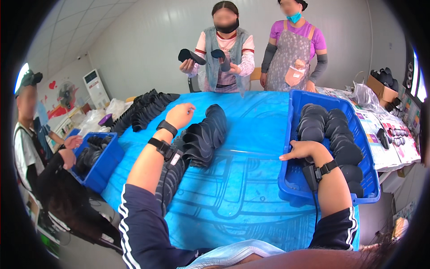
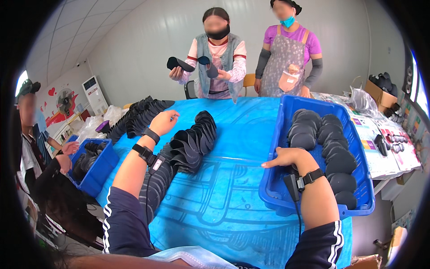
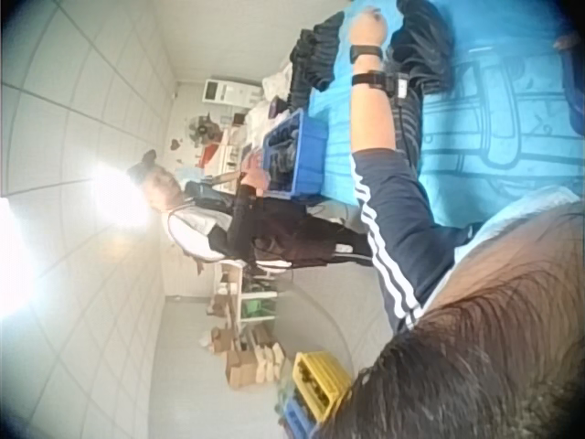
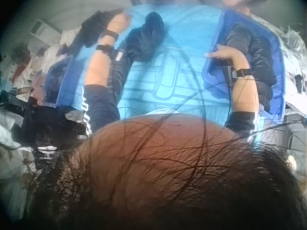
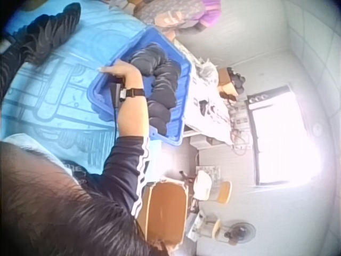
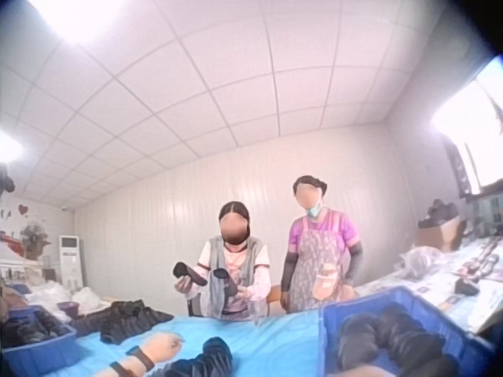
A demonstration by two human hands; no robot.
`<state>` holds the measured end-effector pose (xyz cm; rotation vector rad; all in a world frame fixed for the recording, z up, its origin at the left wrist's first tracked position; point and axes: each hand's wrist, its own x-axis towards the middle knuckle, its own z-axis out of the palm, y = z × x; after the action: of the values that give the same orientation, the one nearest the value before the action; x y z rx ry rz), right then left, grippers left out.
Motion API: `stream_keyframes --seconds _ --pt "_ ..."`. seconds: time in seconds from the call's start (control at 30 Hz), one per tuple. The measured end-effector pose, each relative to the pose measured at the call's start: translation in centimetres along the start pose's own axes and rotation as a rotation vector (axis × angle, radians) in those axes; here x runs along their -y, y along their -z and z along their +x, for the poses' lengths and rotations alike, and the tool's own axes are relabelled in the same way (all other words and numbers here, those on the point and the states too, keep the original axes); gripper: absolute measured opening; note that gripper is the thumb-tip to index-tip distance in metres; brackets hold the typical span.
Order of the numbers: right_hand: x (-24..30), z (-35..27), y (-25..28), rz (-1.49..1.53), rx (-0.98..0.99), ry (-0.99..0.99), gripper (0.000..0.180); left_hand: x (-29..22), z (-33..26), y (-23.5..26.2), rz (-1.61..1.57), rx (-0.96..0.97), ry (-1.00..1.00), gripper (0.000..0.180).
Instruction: The person is sorting and arranging dark shoe upper components on a table in a manufacturing setting.
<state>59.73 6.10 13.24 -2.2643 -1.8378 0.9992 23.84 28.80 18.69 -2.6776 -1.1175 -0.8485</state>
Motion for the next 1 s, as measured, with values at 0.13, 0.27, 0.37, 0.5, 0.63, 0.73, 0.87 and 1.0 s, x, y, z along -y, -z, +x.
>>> stream_keyframes --seconds 0.13,0.27,0.37,0.5,0.63,0.73,0.87,1.0 --pt "-0.1 0.1 0.1 0.001 0.002 -0.032 0.111 -1.4 -0.8 0.5 0.001 0.005 -0.037 0.018" --pt "0.0 0.4 -0.1 0.037 -0.015 -0.002 0.108 -3.6 -2.1 1.8 -0.024 0.013 -0.064 0.016" --pt "0.2 -0.1 0.0 0.047 -0.001 -0.026 0.104 -5.0 -2.5 1.8 -0.027 0.016 -0.106 0.017" --pt "-0.6 0.1 -0.1 0.061 -0.029 -0.002 0.099 -7.4 -2.9 2.0 -0.052 0.013 -0.204 0.016" --pt "0.0 0.4 -0.1 0.038 0.001 -0.011 0.097 -8.7 -3.9 2.2 -0.051 0.041 -0.226 0.016" --pt "0.0 0.8 0.0 0.043 0.037 -0.017 0.096 -9.7 -4.5 2.1 -0.06 0.055 -0.291 0.015" --pt "-1.0 1.4 -0.3 0.103 0.041 -0.032 0.095 -11.9 -5.2 1.9 -0.074 0.064 -0.328 0.014" --pt "-1.3 2.1 -0.5 0.099 -0.074 0.107 0.072 -13.4 -6.2 1.5 -0.08 0.063 -0.408 0.014"
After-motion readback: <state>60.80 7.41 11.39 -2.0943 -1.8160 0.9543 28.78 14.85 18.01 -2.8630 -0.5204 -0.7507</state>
